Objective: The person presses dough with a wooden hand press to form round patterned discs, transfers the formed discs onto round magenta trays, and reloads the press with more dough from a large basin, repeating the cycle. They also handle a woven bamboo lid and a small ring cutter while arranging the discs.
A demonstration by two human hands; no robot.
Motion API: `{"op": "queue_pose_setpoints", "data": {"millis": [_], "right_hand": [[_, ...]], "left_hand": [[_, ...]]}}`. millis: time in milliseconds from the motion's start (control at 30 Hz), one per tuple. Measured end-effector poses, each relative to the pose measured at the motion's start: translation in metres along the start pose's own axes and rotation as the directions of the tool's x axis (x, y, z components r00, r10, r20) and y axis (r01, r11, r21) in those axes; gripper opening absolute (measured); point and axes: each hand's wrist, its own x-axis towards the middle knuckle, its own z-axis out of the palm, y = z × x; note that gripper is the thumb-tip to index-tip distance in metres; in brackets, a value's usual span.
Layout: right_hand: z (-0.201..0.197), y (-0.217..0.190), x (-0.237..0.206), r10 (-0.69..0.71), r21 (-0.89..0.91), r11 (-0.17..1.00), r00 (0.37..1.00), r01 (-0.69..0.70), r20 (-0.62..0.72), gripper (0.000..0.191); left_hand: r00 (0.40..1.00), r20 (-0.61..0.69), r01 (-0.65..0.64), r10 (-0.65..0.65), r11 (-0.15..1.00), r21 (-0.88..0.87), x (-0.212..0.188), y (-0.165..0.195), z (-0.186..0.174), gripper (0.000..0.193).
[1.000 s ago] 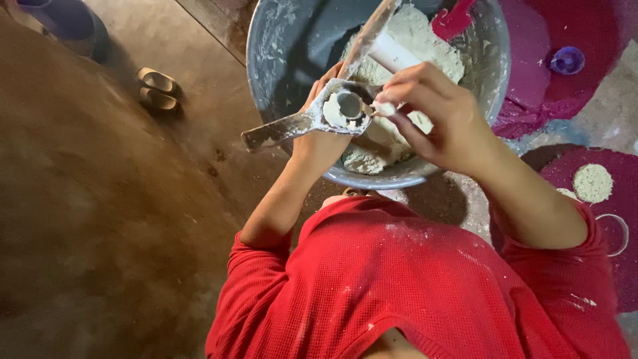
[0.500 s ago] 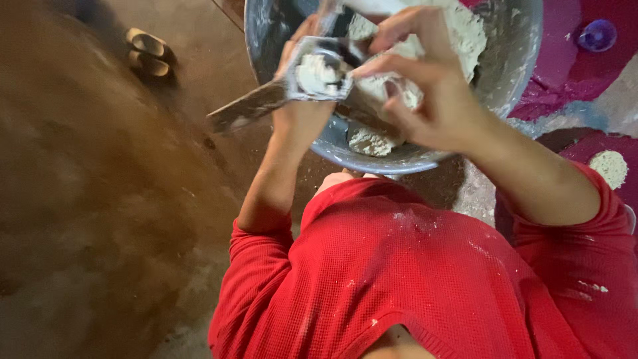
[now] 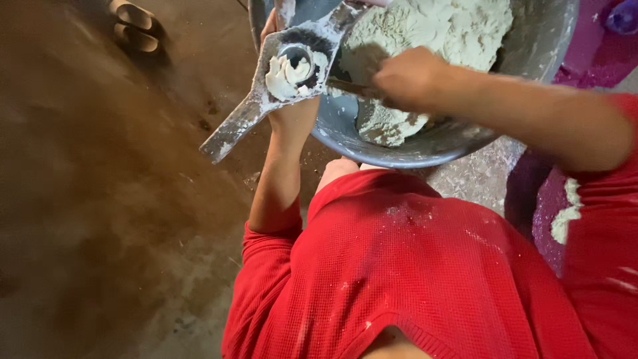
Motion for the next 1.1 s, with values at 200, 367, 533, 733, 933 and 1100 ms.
{"op": "queue_pose_setpoints", "data": {"millis": [200, 367, 533, 733, 933, 1100], "right_hand": [[0.01, 0.015, -0.069, -0.148, 0.224, 0.951, 0.95, 0.213, -0.275, 0.045], [0.038, -0.002, -0.049, 0.003, 0.269, 0.959, 0.951, 0.085, -0.31, 0.042], [0.018, -0.039, -0.016, 0.033, -0.328, 0.921, 0.881, -0.21, -0.473, 0.044], [-0.037, -0.027, -0.004, 0.071, -0.245, 0.962, 0.978, -0.119, -0.197, 0.034], [-0.024, -0.019, -0.026, 0.089, -0.201, 0.977, 0.994, -0.074, 0.065, 0.026], [-0.01, -0.021, -0.051, -0.11, -0.225, 0.968, 0.993, 0.115, 0.034, 0.021]], "left_hand": [[1.0, -0.003, 0.025, -0.026, 0.999, -0.039, -0.001, 0.0, 0.002, 0.015], [1.0, -0.014, 0.026, -0.027, 0.998, -0.065, 0.006, 0.007, 0.0, 0.019], [1.0, -0.005, 0.025, -0.025, 0.999, -0.038, 0.003, 0.008, -0.002, 0.023], [1.0, -0.001, 0.027, -0.027, 0.999, -0.024, -0.003, 0.006, -0.001, 0.028], [0.999, -0.012, 0.031, -0.031, 0.999, -0.033, -0.001, 0.006, -0.003, 0.032], [1.0, -0.015, 0.02, -0.021, 0.999, -0.049, 0.0, 0.008, -0.006, 0.036]]}}
